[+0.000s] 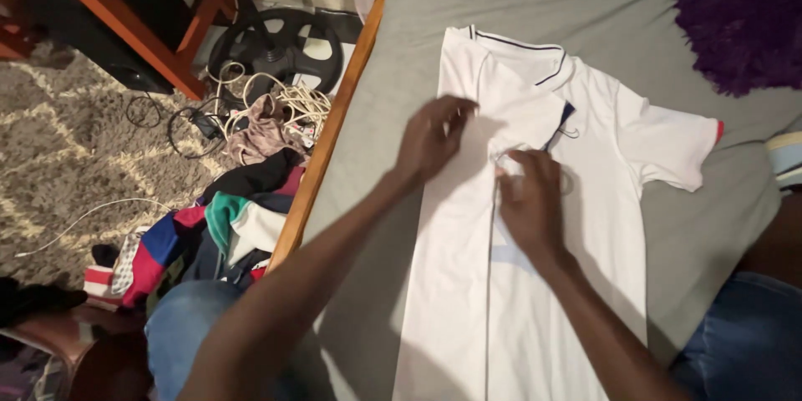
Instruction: Folding a white t-shirt on a bed.
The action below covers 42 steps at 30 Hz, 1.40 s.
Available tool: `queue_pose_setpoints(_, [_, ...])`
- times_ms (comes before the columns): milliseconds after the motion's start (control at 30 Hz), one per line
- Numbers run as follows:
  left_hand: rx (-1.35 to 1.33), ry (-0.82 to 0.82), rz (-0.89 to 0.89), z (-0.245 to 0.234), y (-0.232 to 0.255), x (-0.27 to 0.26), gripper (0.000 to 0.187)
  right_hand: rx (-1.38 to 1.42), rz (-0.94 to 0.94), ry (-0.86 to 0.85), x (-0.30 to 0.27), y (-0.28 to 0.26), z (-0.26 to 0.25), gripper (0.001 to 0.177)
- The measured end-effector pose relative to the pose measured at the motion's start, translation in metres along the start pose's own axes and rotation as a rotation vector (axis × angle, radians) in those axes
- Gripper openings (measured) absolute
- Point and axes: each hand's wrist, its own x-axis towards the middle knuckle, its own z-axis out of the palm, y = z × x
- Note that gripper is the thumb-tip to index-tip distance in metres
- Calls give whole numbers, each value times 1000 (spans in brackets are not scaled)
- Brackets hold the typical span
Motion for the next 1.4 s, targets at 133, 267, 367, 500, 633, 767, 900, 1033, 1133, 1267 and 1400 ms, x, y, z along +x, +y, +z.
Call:
queue_pose_setpoints(133, [43,-73,-92,18,52,-35,15,107,165,81,-3,60,-5,22])
queue_pose_setpoints(267, [182,-147,-285,37,73,-55,31,405,587,49,14,77,-1,24])
queue_pose_setpoints(367, [236,-170,-327,42,74,-58,33,470,635,23,21,86,8,28])
queue_pose_setpoints(500, [243,-176,-326,33,93,-60,26,153,639,3,21,70,0,25])
queue_pose_setpoints(633, [310,-145,-218,25,76,-78,30,289,614,98,-15,48,-7,23])
queue_pose_setpoints(767, [618,-150,-122,17,57,-94,60,344,430,-75,-97,-2,-25,19])
queue_pose_setpoints(900, [681,-146,-202,-12,81,-83,68,411,408,-81,-157,-45,-51,23])
queue_pose_setpoints(1033, [663,-260,-170,-15,92,-118,64,865,620,-168,-184,-61,-53,28])
queue_pose_setpoints(1133, [653,-365,-105,-11,85,-151,63,1427,636,-279,-195,-68,-49,35])
queue_pose_setpoints(1267, [634,-349,-40,-21,90,-165,64,1467,801,-291,-211,-73,-40,39])
queue_pose_setpoints(1400, [619,-325,-74,-22,98,-172,65,1542,813,-261,-214,-79,-47,38])
